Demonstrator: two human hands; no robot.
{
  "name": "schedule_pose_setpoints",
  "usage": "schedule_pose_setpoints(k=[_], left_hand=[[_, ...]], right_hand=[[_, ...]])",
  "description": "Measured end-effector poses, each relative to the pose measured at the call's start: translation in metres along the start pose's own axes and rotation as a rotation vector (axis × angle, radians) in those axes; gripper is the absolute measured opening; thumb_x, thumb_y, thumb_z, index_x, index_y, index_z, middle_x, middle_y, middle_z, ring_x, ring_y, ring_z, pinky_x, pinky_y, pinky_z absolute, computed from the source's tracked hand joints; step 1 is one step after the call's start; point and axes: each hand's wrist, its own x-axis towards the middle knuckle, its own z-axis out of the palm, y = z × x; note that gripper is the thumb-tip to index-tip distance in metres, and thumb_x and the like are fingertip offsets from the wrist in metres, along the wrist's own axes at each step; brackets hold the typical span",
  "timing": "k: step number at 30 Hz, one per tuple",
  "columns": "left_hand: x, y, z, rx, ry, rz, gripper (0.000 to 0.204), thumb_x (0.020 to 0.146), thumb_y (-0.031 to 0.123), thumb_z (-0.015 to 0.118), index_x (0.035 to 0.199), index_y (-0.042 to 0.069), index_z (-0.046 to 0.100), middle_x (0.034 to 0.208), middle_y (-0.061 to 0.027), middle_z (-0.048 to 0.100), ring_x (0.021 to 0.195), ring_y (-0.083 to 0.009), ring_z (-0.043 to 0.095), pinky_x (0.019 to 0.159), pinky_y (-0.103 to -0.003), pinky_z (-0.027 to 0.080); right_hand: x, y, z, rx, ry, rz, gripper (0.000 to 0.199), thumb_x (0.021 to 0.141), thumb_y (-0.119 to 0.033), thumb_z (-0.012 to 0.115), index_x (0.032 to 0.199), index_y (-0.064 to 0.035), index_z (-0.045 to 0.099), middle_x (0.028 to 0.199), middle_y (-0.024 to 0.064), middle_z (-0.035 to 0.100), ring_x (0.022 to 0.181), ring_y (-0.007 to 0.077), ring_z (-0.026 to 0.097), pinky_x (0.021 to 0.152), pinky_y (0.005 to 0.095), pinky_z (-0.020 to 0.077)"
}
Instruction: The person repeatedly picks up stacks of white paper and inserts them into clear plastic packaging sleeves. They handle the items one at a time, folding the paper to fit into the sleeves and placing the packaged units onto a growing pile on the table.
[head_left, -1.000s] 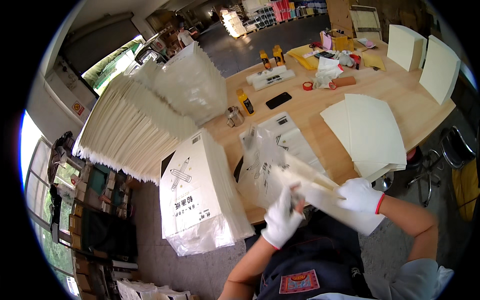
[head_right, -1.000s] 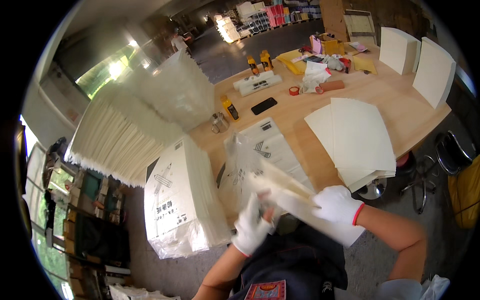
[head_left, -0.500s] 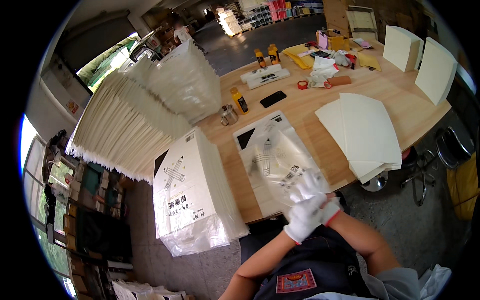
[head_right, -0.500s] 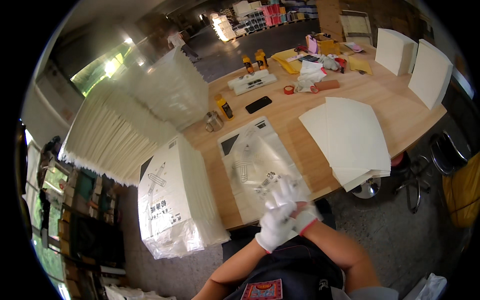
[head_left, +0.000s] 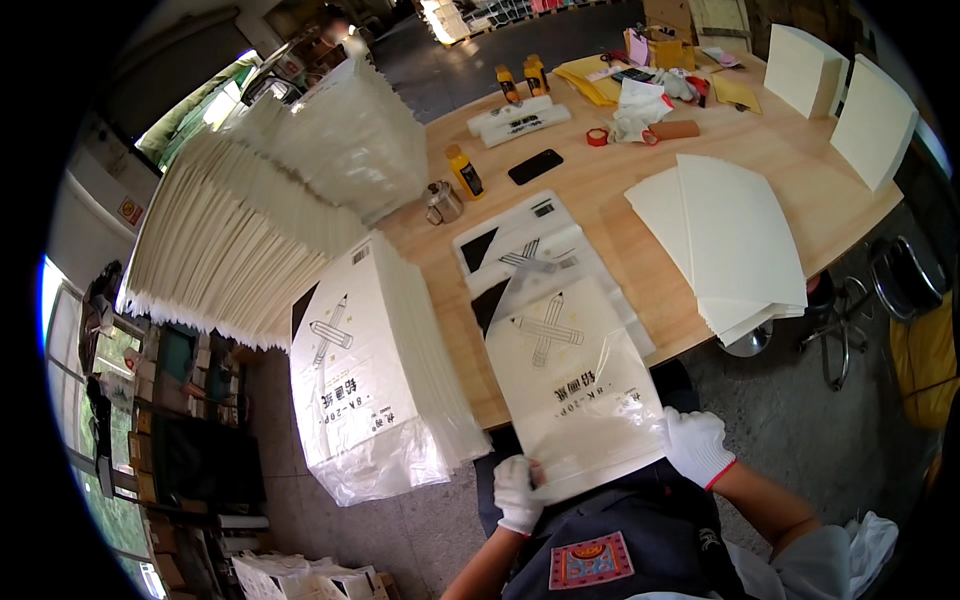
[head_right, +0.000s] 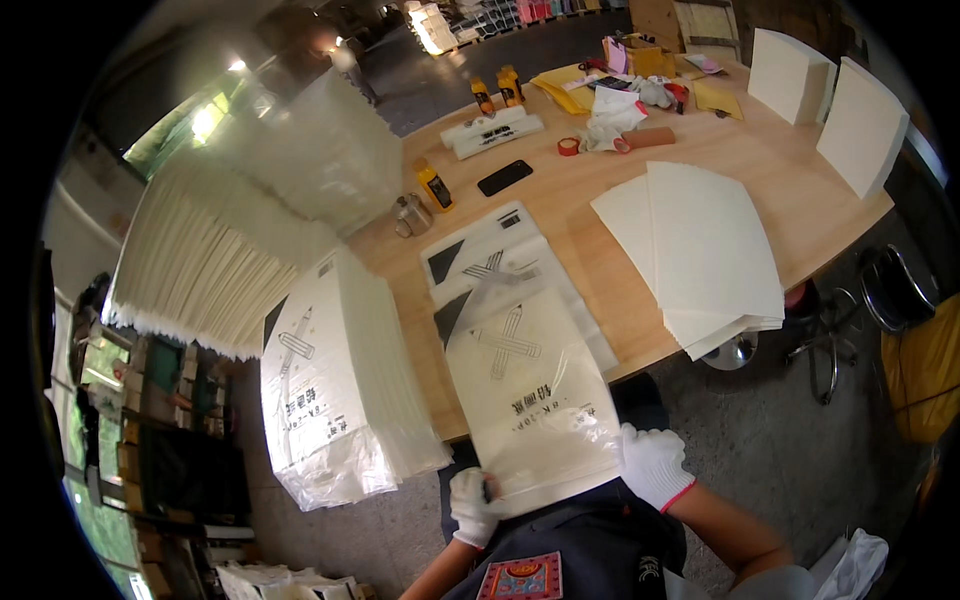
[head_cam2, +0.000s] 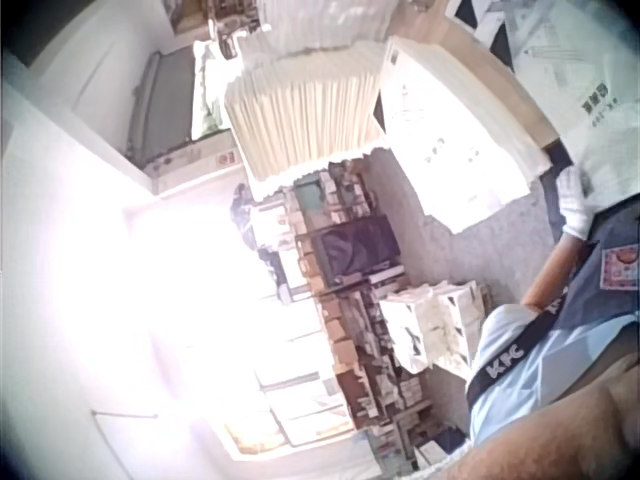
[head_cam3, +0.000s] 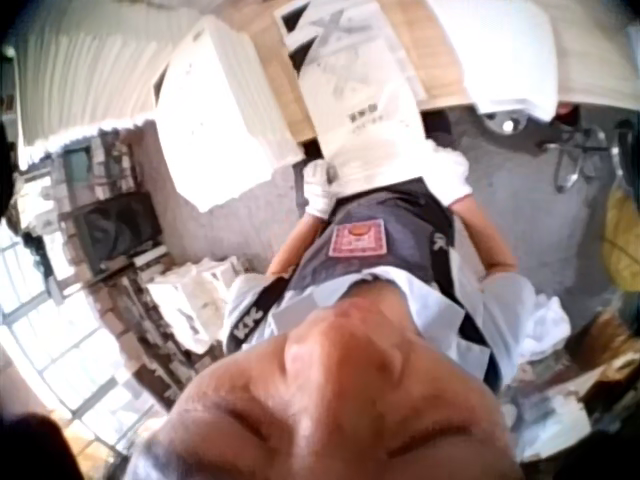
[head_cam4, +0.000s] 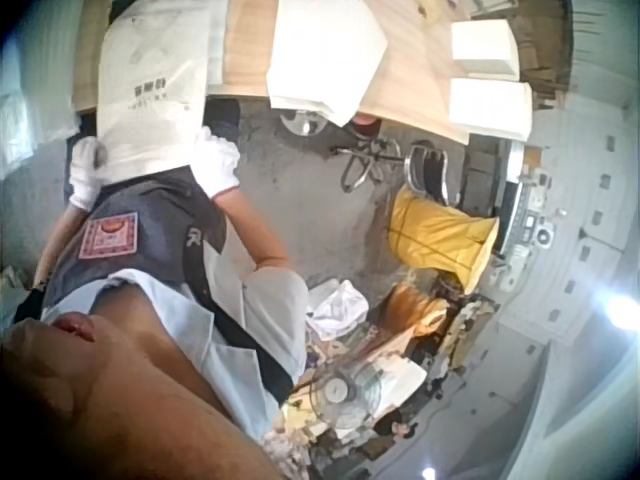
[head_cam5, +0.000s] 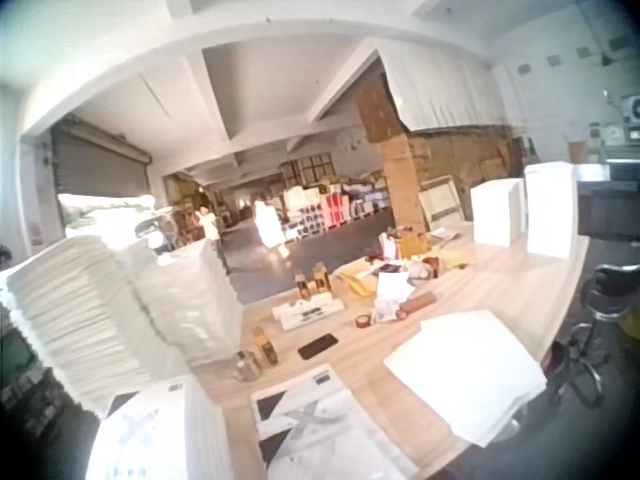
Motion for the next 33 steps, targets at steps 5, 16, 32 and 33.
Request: schedule_pose_setpoints(k=[5,16,32,33], left_hand=[[-0.041,0.024,-0.026,-0.817,0.142,-0.616,0.008,0.086,0.000,0.060,0.081,0.004,0.055,0.076,0.0000,0.056,0.064,-0.0094,0.050,0.061,-0.024,0.043],[0.003,0.039,-0.037,-0.532,0.046,-0.332,0.018,0.075,0.004,0.065,0.076,0.005,0.048,0.066,-0.0073,0.047,0.058,-0.0189,0.048,0.055,-0.030,0.042],[0.028,-0.024,0.015,-0.648,-0.125,-0.610,0.047,0.091,0.019,0.059,0.130,-0.004,0.045,0.116,-0.0116,0.059,0.102,-0.0142,0.060,0.085,-0.027,0.047],[0.044,-0.002,-0.003,-0.465,0.005,-0.511,0.036,0.090,0.014,0.058,0.119,-0.006,0.050,0.103,-0.0139,0.061,0.096,-0.0117,0.059,0.083,-0.025,0.045]], right_hand=[[-0.023,-0.010,-0.033,0.035,-0.110,-0.183,0.022,0.081,-0.023,0.052,0.064,-0.0092,0.055,0.052,0.0086,0.058,0.048,0.0250,0.059,0.043,0.0423,0.0424],[-0.008,-0.007,-0.031,-0.047,-0.074,-0.296,0.021,0.071,-0.030,0.059,0.060,-0.0117,0.057,0.053,0.0069,0.057,0.044,0.0233,0.056,0.041,0.0405,0.0412],[0.050,0.021,0.083,1.395,-0.287,0.492,0.022,0.096,-0.026,0.051,0.108,-0.0089,0.058,0.083,0.0088,0.065,0.063,0.0169,0.064,0.054,0.0285,0.0504],[0.046,0.014,0.088,1.529,-0.366,0.572,0.019,0.095,-0.022,0.052,0.106,-0.0083,0.058,0.081,0.0070,0.064,0.062,0.0134,0.063,0.051,0.0251,0.0494]])
